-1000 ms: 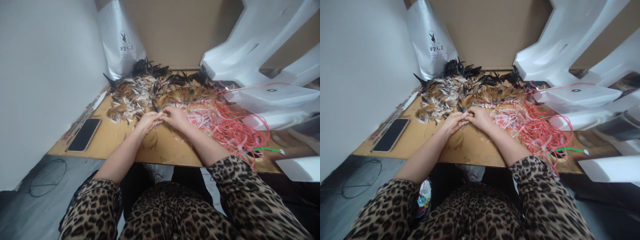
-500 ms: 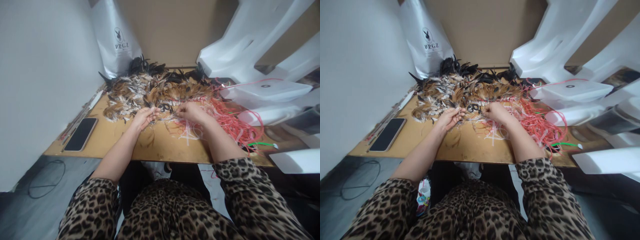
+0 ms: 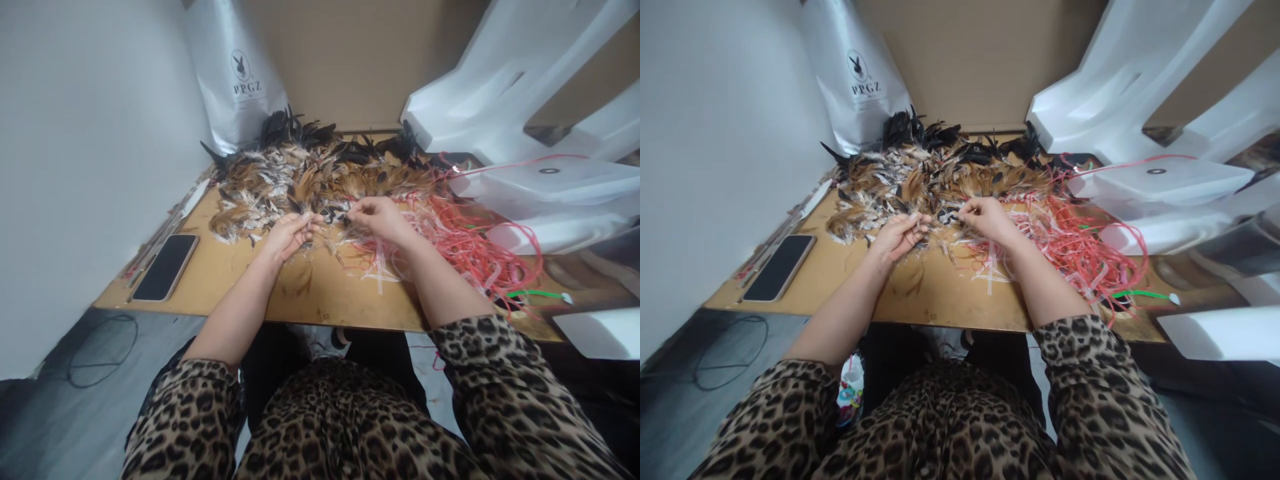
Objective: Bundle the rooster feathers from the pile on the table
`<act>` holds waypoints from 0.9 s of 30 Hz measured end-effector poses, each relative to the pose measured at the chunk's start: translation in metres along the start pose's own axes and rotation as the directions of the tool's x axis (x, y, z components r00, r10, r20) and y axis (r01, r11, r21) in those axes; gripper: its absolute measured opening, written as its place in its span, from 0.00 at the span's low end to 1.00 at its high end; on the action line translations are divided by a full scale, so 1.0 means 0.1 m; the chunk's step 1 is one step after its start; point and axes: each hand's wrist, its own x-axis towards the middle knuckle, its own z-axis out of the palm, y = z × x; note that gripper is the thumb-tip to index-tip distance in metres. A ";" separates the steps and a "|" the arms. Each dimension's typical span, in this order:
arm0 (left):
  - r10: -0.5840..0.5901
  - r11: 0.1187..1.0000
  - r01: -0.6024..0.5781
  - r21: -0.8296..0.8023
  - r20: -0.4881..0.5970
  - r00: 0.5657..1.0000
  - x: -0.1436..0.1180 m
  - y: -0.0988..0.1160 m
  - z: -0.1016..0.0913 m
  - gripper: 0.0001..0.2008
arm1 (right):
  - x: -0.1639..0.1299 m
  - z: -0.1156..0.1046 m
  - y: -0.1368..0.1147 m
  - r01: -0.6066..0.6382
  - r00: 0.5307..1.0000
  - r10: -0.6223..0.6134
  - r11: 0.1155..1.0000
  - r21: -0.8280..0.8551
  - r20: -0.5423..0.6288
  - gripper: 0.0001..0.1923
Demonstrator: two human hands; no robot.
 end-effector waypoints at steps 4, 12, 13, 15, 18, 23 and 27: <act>0.034 0.999 -0.033 -0.014 0.055 0.998 -0.01 0.01 0.00 0.05 | -0.04 -0.08 -0.07 -0.167 0.986 0.159 0.908 0.383 0.051 0.14; 0.105 0.994 -0.103 -0.039 0.061 0.993 -0.06 0.07 0.01 0.08 | -0.08 0.03 -0.12 -0.208 0.978 0.195 0.920 0.331 0.072 0.11; 0.099 0.995 -0.098 -0.029 0.063 0.993 -0.08 0.08 0.02 0.08 | -0.08 0.04 -0.13 -0.199 0.980 0.185 0.932 0.303 0.074 0.11; 0.063 0.998 -0.063 0.003 0.071 0.995 -0.10 0.08 0.06 0.08 | -0.09 0.07 -0.14 -0.166 0.984 0.142 0.953 0.254 0.110 0.12; 0.006 0.999 -0.010 0.030 0.121 0.993 -0.11 0.05 0.09 0.06 | -0.11 0.10 -0.17 -0.088 0.977 0.038 0.969 0.231 0.212 0.14; -0.098 0.991 0.080 0.110 0.168 0.981 -0.07 -0.02 0.05 0.08 | -0.13 0.12 -0.19 -0.001 0.972 -0.056 0.969 0.246 0.226 0.14; -0.146 0.985 0.129 0.112 0.151 0.978 -0.04 -0.05 0.01 0.09 | -0.11 0.10 -0.15 -0.001 0.982 -0.044 0.970 0.242 0.183 0.14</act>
